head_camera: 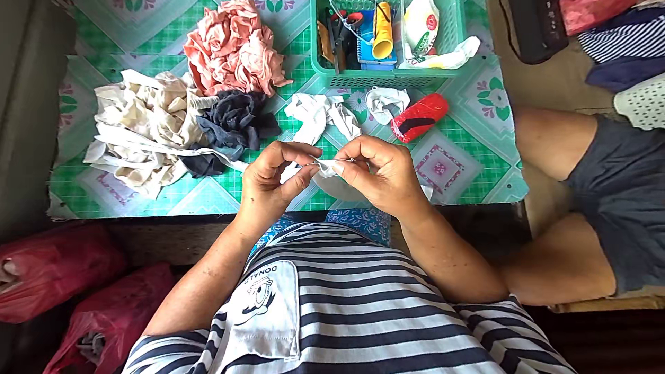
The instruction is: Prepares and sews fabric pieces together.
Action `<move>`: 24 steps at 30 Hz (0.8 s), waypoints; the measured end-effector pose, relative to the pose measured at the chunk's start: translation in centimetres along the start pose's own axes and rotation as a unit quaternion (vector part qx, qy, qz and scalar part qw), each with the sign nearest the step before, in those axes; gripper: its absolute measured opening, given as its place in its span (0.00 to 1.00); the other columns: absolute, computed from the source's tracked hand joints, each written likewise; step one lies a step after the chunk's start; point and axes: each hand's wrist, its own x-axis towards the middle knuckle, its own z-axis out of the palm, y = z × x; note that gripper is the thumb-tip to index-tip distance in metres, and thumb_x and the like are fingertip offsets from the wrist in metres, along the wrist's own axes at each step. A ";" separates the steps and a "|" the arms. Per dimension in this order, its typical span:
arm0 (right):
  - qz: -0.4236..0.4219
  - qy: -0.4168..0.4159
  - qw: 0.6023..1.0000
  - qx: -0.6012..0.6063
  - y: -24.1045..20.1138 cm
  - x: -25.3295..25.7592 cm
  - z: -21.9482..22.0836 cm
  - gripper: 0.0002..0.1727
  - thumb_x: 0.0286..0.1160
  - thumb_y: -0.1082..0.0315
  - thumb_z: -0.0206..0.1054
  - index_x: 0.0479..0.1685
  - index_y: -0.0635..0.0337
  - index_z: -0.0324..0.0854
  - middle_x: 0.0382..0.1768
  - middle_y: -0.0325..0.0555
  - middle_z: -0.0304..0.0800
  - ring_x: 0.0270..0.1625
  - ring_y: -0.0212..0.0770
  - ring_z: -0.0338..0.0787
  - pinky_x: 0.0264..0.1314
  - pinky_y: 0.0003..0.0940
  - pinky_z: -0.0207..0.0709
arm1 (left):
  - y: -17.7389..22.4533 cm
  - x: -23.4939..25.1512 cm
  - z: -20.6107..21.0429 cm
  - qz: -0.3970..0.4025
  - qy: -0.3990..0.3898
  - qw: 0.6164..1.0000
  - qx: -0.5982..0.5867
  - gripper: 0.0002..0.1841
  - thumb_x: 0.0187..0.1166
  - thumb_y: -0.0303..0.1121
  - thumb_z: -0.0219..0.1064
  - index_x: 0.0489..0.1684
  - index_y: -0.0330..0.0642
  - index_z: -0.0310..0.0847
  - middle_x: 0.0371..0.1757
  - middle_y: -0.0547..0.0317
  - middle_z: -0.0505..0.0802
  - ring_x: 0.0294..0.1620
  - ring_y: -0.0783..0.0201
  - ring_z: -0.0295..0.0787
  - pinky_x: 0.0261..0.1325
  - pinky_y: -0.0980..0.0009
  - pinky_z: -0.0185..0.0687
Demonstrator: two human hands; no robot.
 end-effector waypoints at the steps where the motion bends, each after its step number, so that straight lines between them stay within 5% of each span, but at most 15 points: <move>1: 0.001 -0.001 1.000 -0.001 -0.1 0.0 0.0 0.03 0.73 0.77 0.66 0.37 0.67 0.85 0.30 0.38 0.83 0.27 0.19 0.75 0.29 0.10 0.71 | 0.0 0.0 0.0 0.001 0.000 1.000 0.001 0.07 0.77 0.22 0.70 0.47 0.42 0.82 0.56 0.61 0.93 0.60 0.69 0.90 0.65 0.71 0.87; 17: -0.003 -0.007 1.000 0.007 -0.5 0.0 -0.2 0.02 0.73 0.78 0.67 0.37 0.68 0.83 0.28 0.38 0.81 0.25 0.21 0.74 0.26 0.11 0.70 | 0.4 0.0 0.2 0.015 0.010 1.000 0.015 0.10 0.74 0.19 0.72 0.46 0.42 0.81 0.50 0.62 0.93 0.55 0.70 0.91 0.61 0.72 0.87; 24: -0.010 -0.010 1.000 0.009 -0.5 0.1 -0.3 0.02 0.73 0.78 0.66 0.37 0.69 0.83 0.29 0.39 0.82 0.25 0.21 0.75 0.26 0.11 0.71 | 1.0 0.3 0.3 0.024 0.011 0.998 0.051 0.14 0.75 0.20 0.72 0.54 0.39 0.76 0.49 0.63 0.92 0.52 0.71 0.90 0.60 0.73 0.87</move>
